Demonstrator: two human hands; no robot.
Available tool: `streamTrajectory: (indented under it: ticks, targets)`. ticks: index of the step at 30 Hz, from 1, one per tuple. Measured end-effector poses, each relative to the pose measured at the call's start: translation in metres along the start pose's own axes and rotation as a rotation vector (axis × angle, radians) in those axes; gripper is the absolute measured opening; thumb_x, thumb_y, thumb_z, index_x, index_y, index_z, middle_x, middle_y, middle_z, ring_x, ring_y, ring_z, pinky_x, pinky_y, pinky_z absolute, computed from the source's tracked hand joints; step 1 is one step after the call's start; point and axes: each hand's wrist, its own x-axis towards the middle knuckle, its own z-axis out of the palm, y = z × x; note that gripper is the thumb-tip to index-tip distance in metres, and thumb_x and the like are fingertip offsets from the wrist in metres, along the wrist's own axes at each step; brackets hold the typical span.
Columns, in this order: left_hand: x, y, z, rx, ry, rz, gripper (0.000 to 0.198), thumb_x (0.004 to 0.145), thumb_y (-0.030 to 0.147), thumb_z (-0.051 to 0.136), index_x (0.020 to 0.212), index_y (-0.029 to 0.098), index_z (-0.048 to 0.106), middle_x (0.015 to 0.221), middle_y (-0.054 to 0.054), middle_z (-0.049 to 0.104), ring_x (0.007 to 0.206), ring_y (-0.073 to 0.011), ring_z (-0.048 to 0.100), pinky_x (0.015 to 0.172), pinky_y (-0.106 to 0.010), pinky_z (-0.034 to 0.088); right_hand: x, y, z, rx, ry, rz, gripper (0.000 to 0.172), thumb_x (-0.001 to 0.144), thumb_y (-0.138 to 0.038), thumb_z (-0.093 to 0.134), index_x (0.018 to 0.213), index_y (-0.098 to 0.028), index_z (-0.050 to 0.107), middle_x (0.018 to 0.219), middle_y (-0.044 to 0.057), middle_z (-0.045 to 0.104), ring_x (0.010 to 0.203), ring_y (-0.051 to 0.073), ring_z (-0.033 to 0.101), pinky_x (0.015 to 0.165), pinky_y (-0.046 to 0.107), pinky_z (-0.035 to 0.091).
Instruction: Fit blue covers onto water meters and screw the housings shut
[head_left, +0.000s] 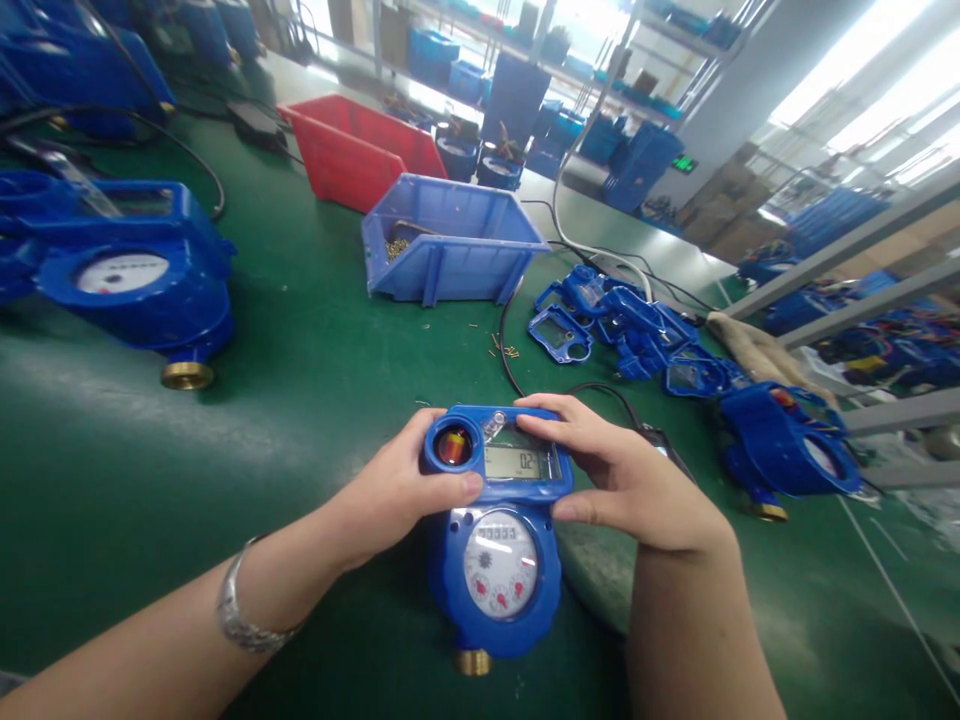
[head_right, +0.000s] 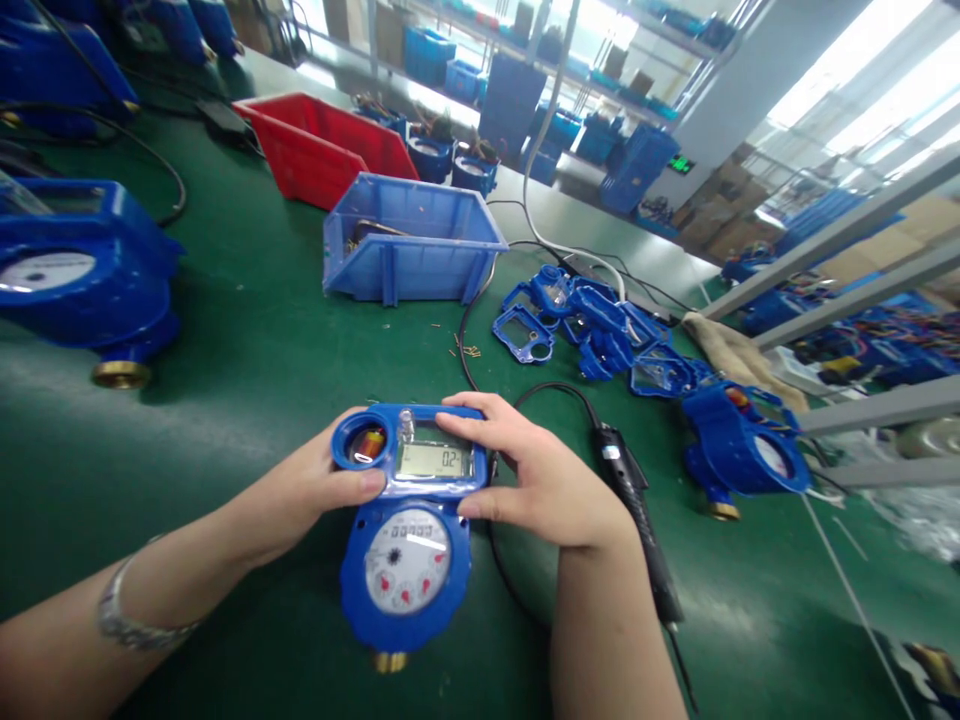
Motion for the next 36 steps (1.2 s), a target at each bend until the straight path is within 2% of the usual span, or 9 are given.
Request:
streamTrajectory:
  ticks: [7, 13, 16, 18, 20, 22, 26, 31, 36]
  targets:
    - [-0.002, 0.0, -0.001, 0.009, 0.0, -0.004, 0.06, 0.062, 0.035, 0.075, 0.111, 0.017, 0.046, 0.105, -0.008, 0.062, 0.103, -0.0273, 0.055, 0.088, -0.038, 0.043, -0.002, -0.009, 0.003, -0.191, 0.004, 0.057, 0.058, 0.075, -0.033, 0.071, 0.129, -0.023, 0.05, 0.133, 0.01, 0.043, 0.125, 0.023, 0.04, 0.106, 0.039, 0.032]
    - [-0.003, 0.001, 0.0, -0.021, -0.006, -0.008, 0.058, 0.063, 0.033, 0.074, 0.111, 0.017, 0.046, 0.105, -0.008, 0.063, 0.102, -0.028, 0.056, 0.088, -0.039, 0.043, 0.0, -0.001, 0.005, -0.062, 0.044, 0.053, 0.053, 0.071, -0.039, 0.073, 0.121, -0.028, 0.057, 0.132, 0.008, 0.046, 0.123, 0.024, 0.043, 0.105, 0.045, 0.033]
    - [-0.003, 0.001, 0.002, -0.014, 0.015, 0.007, 0.056, 0.062, 0.032, 0.075, 0.108, 0.016, 0.048, 0.102, -0.008, 0.063, 0.1, -0.0272, 0.056, 0.086, -0.038, 0.043, -0.003, 0.008, 0.009, 0.046, 0.044, 0.057, 0.056, 0.07, -0.043, 0.074, 0.121, -0.027, 0.057, 0.136, 0.008, 0.044, 0.128, 0.025, 0.037, 0.107, 0.046, 0.028]
    - [-0.002, 0.0, 0.002, -0.011, 0.026, 0.013, 0.054, 0.062, 0.031, 0.075, 0.107, 0.016, 0.048, 0.101, -0.007, 0.063, 0.099, -0.0266, 0.057, 0.086, -0.037, 0.043, -0.004, 0.013, 0.016, 0.266, 0.159, 0.093, 0.064, 0.071, -0.054, 0.068, 0.126, -0.027, 0.052, 0.139, 0.008, 0.041, 0.131, 0.026, 0.034, 0.107, 0.046, 0.028]
    - [-0.002, -0.001, 0.002, -0.006, 0.032, 0.011, 0.053, 0.062, 0.03, 0.075, 0.106, 0.016, 0.048, 0.1, -0.007, 0.064, 0.098, -0.0266, 0.058, 0.087, -0.038, 0.043, -0.001, 0.015, 0.027, 0.528, 0.37, 0.228, 0.069, 0.075, -0.062, 0.058, 0.131, -0.024, 0.045, 0.139, 0.011, 0.041, 0.129, 0.025, 0.038, 0.104, 0.045, 0.033]
    - [-0.002, -0.001, 0.002, -0.006, 0.028, 0.009, 0.053, 0.062, 0.029, 0.075, 0.107, 0.017, 0.048, 0.1, -0.007, 0.064, 0.098, -0.027, 0.058, 0.087, -0.039, 0.043, 0.006, 0.012, 0.038, 0.716, 0.527, 0.442, 0.065, 0.082, -0.063, 0.047, 0.13, -0.019, 0.043, 0.132, 0.014, 0.049, 0.119, 0.024, 0.049, 0.098, 0.043, 0.041]
    - [-0.002, -0.001, 0.002, -0.03, 0.031, 0.017, 0.055, 0.061, 0.03, 0.076, 0.106, 0.016, 0.047, 0.099, -0.007, 0.064, 0.097, -0.0266, 0.059, 0.086, -0.038, 0.044, 0.024, -0.001, 0.051, 0.884, 0.519, 0.721, 0.051, 0.089, -0.054, 0.042, 0.114, -0.012, 0.057, 0.094, 0.012, 0.07, 0.085, 0.021, 0.067, 0.081, 0.036, 0.052]
    - [-0.003, 0.0, 0.005, -0.008, 0.041, 0.025, 0.053, 0.061, 0.03, 0.076, 0.105, 0.015, 0.049, 0.099, -0.007, 0.064, 0.098, -0.0267, 0.058, 0.088, -0.039, 0.043, 0.032, -0.004, 0.054, 0.91, 0.555, 0.824, 0.043, 0.087, -0.049, 0.049, 0.084, -0.01, 0.066, 0.064, 0.008, 0.068, 0.059, 0.019, 0.065, 0.062, 0.031, 0.055]
    - [-0.004, -0.001, 0.004, -0.032, 0.036, 0.042, 0.054, 0.062, 0.029, 0.075, 0.106, 0.015, 0.049, 0.1, -0.008, 0.063, 0.098, -0.0281, 0.058, 0.088, -0.041, 0.042, 0.034, 0.001, 0.059, 0.912, 0.642, 0.756, 0.03, 0.088, -0.038, 0.051, 0.079, -0.013, 0.065, 0.055, 0.002, 0.064, 0.048, 0.015, 0.06, 0.059, 0.028, 0.053]
